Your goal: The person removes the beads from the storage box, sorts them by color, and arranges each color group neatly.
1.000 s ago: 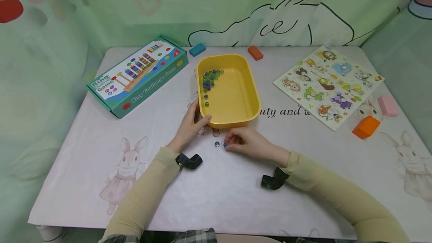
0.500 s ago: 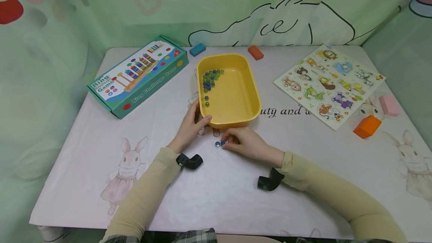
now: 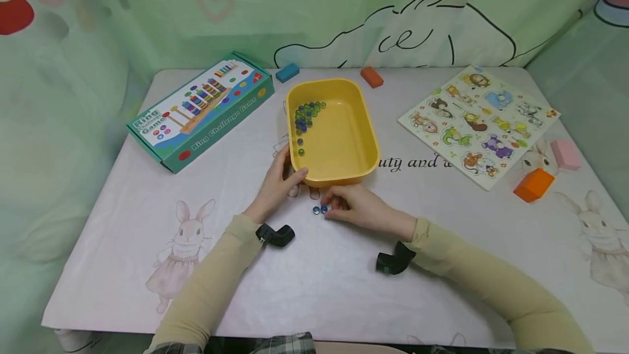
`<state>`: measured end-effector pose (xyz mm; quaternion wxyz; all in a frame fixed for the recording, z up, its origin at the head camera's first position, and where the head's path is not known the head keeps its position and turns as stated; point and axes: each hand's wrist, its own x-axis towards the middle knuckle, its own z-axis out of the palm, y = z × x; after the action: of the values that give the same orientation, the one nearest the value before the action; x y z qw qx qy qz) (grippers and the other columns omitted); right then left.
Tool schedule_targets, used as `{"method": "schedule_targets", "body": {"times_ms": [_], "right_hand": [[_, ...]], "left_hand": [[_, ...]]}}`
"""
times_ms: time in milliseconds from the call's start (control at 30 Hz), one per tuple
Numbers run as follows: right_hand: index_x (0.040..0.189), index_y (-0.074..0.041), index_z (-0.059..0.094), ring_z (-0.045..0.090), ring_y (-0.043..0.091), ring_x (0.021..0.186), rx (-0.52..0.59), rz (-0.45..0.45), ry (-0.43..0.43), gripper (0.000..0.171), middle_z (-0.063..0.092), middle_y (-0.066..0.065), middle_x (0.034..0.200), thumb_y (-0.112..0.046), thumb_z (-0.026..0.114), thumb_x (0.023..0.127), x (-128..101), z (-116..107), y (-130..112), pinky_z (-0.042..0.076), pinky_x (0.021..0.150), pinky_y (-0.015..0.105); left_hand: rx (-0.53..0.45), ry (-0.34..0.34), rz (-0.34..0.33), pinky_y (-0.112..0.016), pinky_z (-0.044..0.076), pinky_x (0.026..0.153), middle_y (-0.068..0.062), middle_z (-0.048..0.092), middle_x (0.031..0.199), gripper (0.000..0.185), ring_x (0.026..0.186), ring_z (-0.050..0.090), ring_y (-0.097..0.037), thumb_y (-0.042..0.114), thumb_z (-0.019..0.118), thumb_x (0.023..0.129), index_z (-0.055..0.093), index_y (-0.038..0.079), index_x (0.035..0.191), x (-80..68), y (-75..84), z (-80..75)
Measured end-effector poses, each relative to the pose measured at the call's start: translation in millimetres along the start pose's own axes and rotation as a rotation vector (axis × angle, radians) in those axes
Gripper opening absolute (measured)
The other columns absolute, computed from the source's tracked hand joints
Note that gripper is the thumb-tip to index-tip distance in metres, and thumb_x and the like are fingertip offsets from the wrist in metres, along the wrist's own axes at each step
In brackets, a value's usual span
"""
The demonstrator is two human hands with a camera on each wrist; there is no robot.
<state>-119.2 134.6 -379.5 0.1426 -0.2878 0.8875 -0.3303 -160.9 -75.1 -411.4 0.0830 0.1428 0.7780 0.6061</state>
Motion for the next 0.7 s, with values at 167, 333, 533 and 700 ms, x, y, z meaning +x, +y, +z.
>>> {"method": "schedule_targets", "body": {"times_ms": [167,333,533,700], "right_hand": [[0.1,-0.008,0.063,0.051,0.004,0.067,-0.069,-0.101,-0.14,0.024,0.06,-0.005,0.079,-0.017,0.072,0.079,3,-20,-16,0.046,0.064,0.021],[0.102,-0.007,0.063,0.051,0.004,0.065,-0.077,-0.157,-0.301,0.027,0.061,-0.006,0.079,-0.018,0.072,0.08,10,-40,-35,0.046,0.062,0.02],[0.096,-0.008,0.065,0.053,0.007,0.072,-0.045,-0.208,-0.387,0.018,0.062,-0.006,0.082,-0.017,0.071,0.081,27,-67,-45,0.047,0.067,0.022],[0.092,-0.006,0.063,0.052,0.013,0.075,0.016,-0.167,-0.364,0.013,0.061,-0.001,0.083,-0.014,0.068,0.084,47,-88,-40,0.046,0.071,0.026]], "left_hand": [[-0.019,-0.005,0.008,-0.04,0.019,0.112,-0.007,0.036,0.143,0.072,0.127,0.034,-0.018,0.035,0.057,0.09,0.019,0.015,0.148,-0.9,0.7,-0.2],[-0.026,-0.006,0.005,-0.04,0.023,0.109,-0.009,0.039,0.139,0.073,0.12,0.036,-0.021,0.033,0.058,0.09,0.018,0.015,0.148,-1.6,1.8,-0.9],[-0.002,-0.005,0.002,-0.04,0.02,0.11,-0.008,0.039,0.138,0.071,0.122,0.035,-0.02,0.03,0.057,0.091,0.019,0.016,0.148,-1.4,0.7,-1.1],[-0.012,-0.016,0.009,-0.04,0.019,0.111,-0.011,0.038,0.139,0.069,0.123,0.034,-0.023,0.026,0.057,0.091,0.018,0.016,0.148,0.1,0.2,-1.0]]}}
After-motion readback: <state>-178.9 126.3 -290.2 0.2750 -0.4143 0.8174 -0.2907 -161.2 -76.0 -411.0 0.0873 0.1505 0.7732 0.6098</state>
